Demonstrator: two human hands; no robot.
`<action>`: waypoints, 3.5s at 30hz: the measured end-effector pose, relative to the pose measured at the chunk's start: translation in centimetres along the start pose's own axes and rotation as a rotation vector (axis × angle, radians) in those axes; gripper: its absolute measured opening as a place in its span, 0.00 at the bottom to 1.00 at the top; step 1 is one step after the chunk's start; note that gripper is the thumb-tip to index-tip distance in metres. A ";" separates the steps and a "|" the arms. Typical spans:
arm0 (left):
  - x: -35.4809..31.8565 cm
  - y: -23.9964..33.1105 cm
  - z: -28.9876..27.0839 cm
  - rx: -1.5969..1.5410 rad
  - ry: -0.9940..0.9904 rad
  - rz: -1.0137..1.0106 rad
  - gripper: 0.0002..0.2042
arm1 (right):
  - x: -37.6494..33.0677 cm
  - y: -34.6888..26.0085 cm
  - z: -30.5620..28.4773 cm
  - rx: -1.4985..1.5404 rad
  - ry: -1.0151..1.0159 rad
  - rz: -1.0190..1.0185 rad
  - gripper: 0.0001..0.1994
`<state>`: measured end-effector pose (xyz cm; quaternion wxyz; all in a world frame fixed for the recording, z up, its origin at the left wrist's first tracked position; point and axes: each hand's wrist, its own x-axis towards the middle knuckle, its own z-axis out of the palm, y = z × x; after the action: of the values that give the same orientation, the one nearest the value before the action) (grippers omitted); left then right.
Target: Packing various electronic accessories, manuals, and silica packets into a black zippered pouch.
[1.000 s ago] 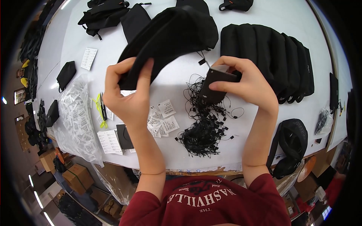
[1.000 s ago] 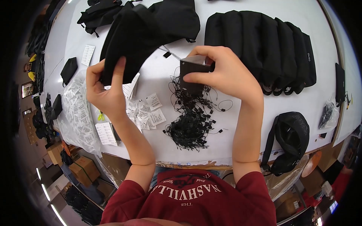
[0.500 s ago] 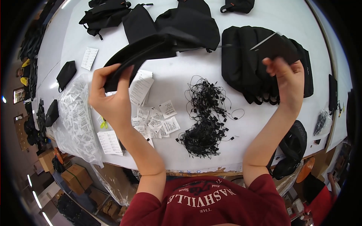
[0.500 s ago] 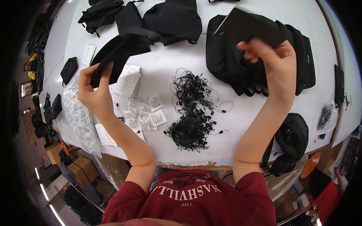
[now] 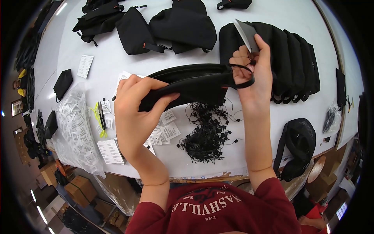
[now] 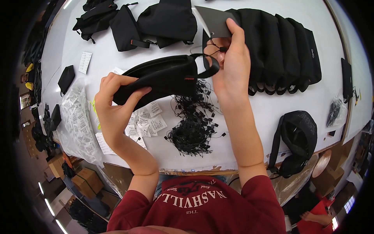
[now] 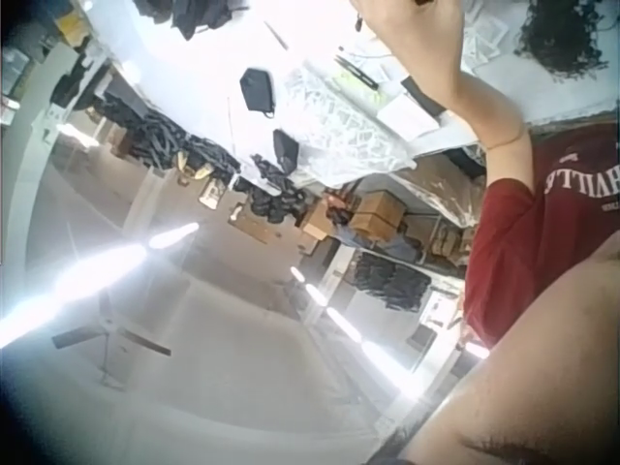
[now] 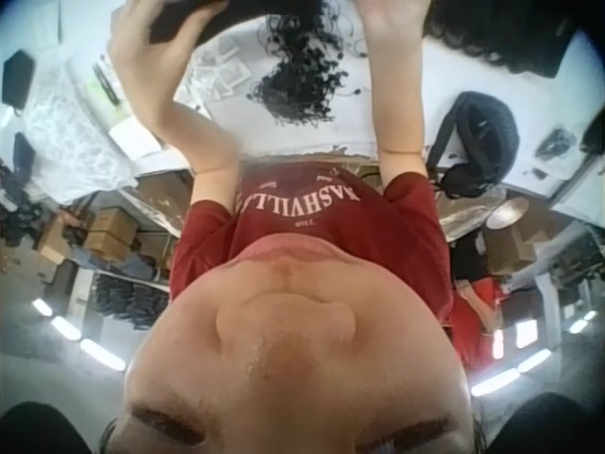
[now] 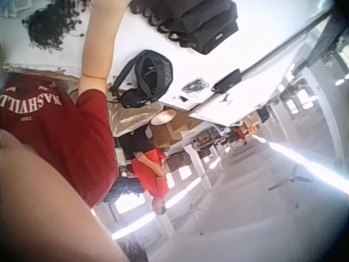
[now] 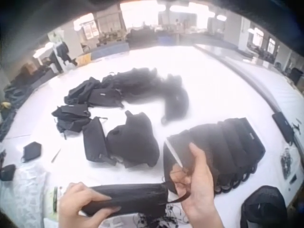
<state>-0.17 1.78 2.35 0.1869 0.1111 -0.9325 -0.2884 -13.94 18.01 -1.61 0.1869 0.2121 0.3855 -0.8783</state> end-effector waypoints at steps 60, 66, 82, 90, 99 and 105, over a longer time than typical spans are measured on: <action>-6.2 -1.1 -1.5 0.045 0.297 -0.053 0.20 | -2.7 0.9 0.5 -1.613 -0.936 -0.333 0.18; -12.9 -3.7 1.0 0.193 -0.120 -0.399 0.18 | -3.4 1.2 0.7 -1.659 -0.885 -0.472 0.17; -6.7 2.0 -2.2 0.461 0.012 0.112 0.18 | -5.1 0.2 0.6 -1.653 -1.009 -0.642 0.12; -9.2 -1.2 4.2 -1.626 0.352 -0.597 0.25 | -6.1 0.6 1.4 -1.253 -1.161 -0.493 0.17; -8.9 -0.3 4.5 -1.512 0.377 -0.689 0.23 | -5.4 2.1 0.8 -1.209 -1.026 -0.280 0.19; -5.4 -1.6 4.5 -1.623 0.456 -0.678 0.17 | -4.1 1.9 0.6 -1.321 -1.005 -0.562 0.16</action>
<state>3.03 4.44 -3.56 0.2928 0.2682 -0.3004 -0.8672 -9.68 17.02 -0.30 0.1958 -0.4543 0.7254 -0.4786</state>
